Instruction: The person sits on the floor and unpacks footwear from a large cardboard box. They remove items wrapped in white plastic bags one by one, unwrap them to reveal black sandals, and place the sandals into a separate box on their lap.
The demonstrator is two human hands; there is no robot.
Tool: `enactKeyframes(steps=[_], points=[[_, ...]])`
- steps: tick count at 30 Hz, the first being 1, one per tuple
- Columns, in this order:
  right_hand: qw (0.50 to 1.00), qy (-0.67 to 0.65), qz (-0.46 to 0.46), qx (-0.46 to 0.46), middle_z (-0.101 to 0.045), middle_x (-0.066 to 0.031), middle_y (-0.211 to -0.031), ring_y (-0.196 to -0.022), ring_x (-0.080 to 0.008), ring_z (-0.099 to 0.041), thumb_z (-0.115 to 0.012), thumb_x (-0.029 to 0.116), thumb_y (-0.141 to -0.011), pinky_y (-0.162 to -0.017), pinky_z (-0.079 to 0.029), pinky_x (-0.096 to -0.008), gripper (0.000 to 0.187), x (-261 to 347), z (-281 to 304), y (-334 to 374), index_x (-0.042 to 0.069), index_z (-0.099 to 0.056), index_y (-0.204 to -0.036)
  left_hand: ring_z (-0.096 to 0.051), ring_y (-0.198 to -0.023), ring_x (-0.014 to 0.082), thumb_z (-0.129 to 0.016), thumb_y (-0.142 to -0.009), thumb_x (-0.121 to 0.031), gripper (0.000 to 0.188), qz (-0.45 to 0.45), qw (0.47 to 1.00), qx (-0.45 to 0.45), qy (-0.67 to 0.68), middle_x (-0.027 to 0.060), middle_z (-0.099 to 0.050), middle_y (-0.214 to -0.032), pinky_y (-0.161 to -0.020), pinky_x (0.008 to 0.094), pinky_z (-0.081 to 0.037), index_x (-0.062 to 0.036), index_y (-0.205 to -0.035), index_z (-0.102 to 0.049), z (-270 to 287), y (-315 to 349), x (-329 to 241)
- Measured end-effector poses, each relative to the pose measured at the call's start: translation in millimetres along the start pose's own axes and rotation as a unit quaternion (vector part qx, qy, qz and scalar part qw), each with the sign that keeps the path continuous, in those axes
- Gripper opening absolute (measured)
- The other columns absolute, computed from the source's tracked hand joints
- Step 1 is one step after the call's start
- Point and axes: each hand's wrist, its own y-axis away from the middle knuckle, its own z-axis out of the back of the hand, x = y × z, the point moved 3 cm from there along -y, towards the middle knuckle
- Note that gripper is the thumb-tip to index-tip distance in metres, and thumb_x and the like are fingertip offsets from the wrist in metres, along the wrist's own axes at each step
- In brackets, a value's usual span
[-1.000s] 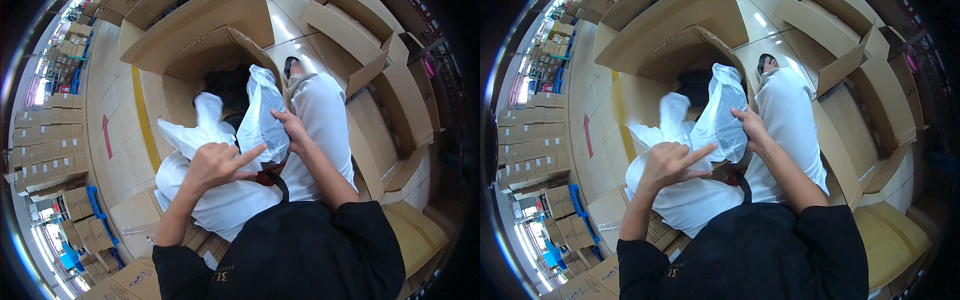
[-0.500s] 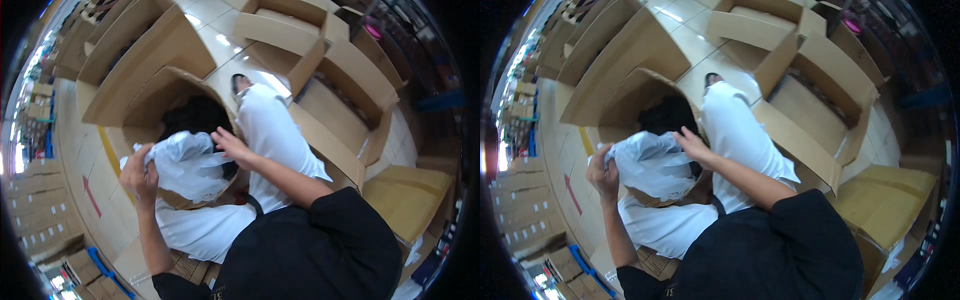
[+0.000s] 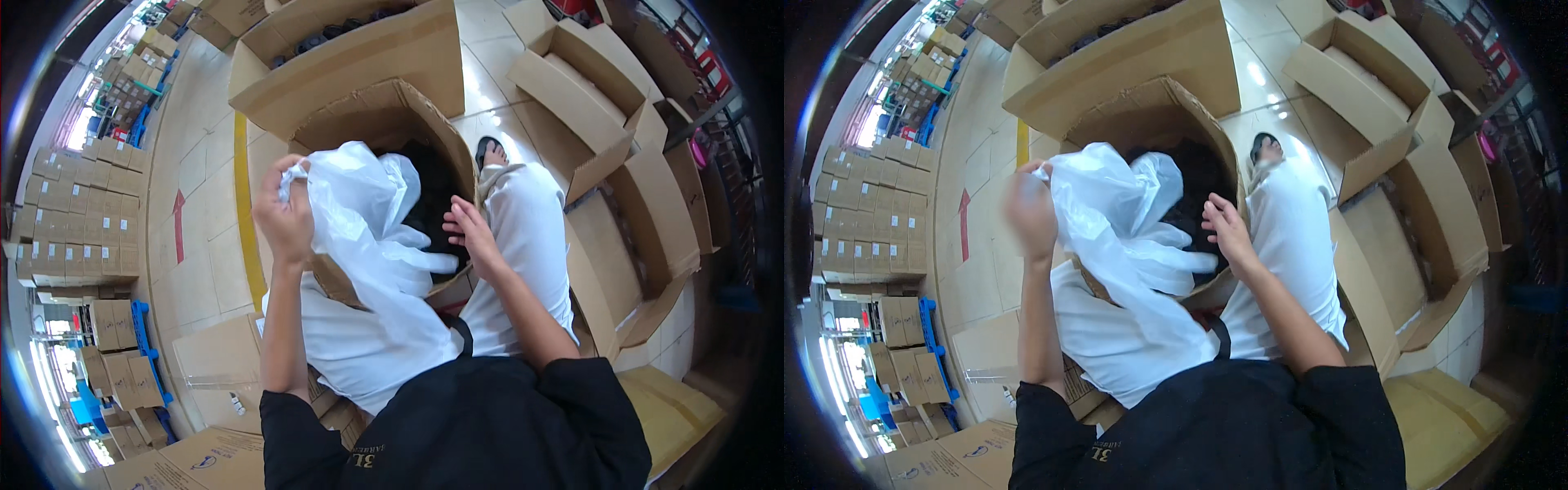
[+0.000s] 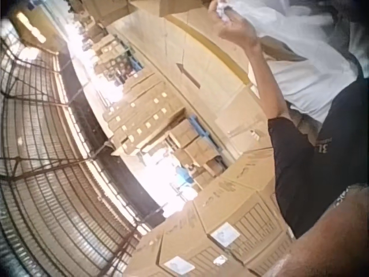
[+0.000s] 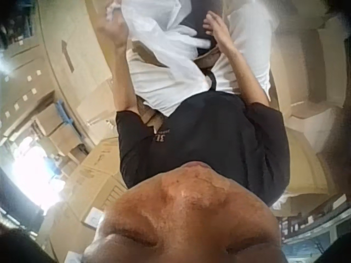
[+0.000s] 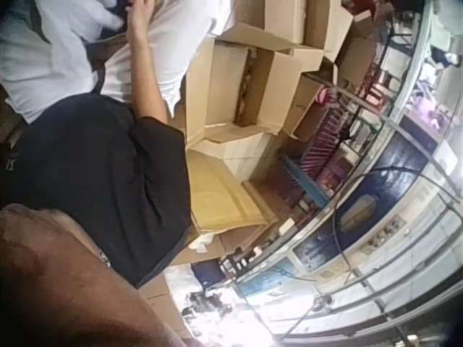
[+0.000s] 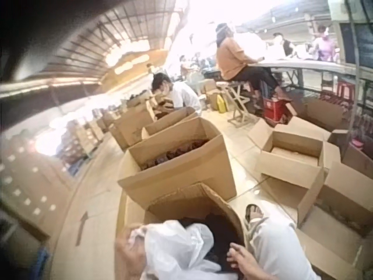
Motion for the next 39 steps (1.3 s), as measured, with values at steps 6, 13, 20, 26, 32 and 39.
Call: enactKeyframes(steps=[6,13,20,26,32,39], points=[[0.962,0.122,0.241,0.042,-0.050,-0.0114,-0.122,-0.112,-0.0201,-0.048,-0.062,0.039,-0.081,-0.091,-0.037,-0.0334,0.070,36.2,-0.4,15.5,0.007,-0.033,-0.136,-0.051,-0.066,0.0074,-0.058,-0.084,-0.009,0.006,0.010,0.990,0.083,0.110,0.0009,-0.059,-0.073,-0.058,0.0212,-0.042,-0.0034,-0.085,-0.060,12.2,-18.8,-22.7],[0.763,0.283,0.494,0.307,-0.020,-0.0157,-0.145,-0.135,-0.0265,-0.020,-0.080,0.061,-0.044,-0.108,-0.018,-0.0383,0.130,141.9,-70.2,40.8,0.005,-0.016,-0.142,-0.037,-0.060,0.0028,-0.053,-0.080,-0.012,0.012,0.057,0.870,0.281,0.400,-0.0043,-0.044,-0.063,-0.052,0.0193,-0.029,-0.0042,-0.072,-0.048,-6.6,-0.7,-58.4],[0.905,-0.069,0.060,0.415,-0.045,-0.0065,-0.128,-0.115,-0.0145,-0.044,-0.077,0.041,-0.067,-0.097,-0.036,-0.0312,0.091,69.0,-83.2,69.6,0.002,-0.031,-0.135,-0.037,-0.058,0.0030,-0.049,-0.083,-0.012,0.014,-0.046,0.963,-0.013,0.264,-0.0036,-0.041,-0.060,-0.049,0.0204,-0.030,-0.0045,-0.071,-0.048,-44.1,-8.8,-44.0],[0.951,0.068,0.099,0.285,-0.061,-0.0022,-0.080,-0.077,-0.0101,-0.055,-0.062,0.008,-0.069,-0.075,-0.044,-0.0275,0.019,31.6,-63.0,74.1,0.000,-0.063,-0.086,-0.053,-0.079,0.0235,-0.047,-0.087,-0.026,0.023,-0.187,0.979,-0.071,0.047,0.0092,-0.053,-0.084,-0.071,0.0358,-0.043,-0.0043,-0.091,-0.053,-63.5,20.0,43.2],[0.982,-0.031,0.101,0.159,-0.057,-0.0009,-0.067,-0.059,-0.0084,-0.052,-0.056,0.010,-0.066,-0.054,-0.042,-0.0270,0.011,65.0,-11.5,109.5,0.001,-0.059,-0.072,-0.053,-0.085,0.0296,-0.037,-0.090,-0.034,0.040,-0.227,0.963,-0.067,0.126,0.0146,-0.052,-0.093,-0.075,0.0397,-0.042,0.0037,-0.098,-0.049,-84.0,39.1,-25.4],[0.957,0.212,0.192,-0.051,-0.064,-0.0055,-0.090,-0.084,-0.0143,-0.059,-0.071,0.027,-0.074,-0.078,-0.045,-0.0266,0.038,133.0,106.0,239.4,0.002,-0.064,-0.101,-0.048,-0.062,0.0112,-0.038,-0.094,-0.025,0.026,0.207,0.803,0.200,0.521,0.0075,-0.058,-0.082,-0.062,0.0273,-0.041,-0.0086,-0.075,-0.043,-135.0,53.5,-28.2]])
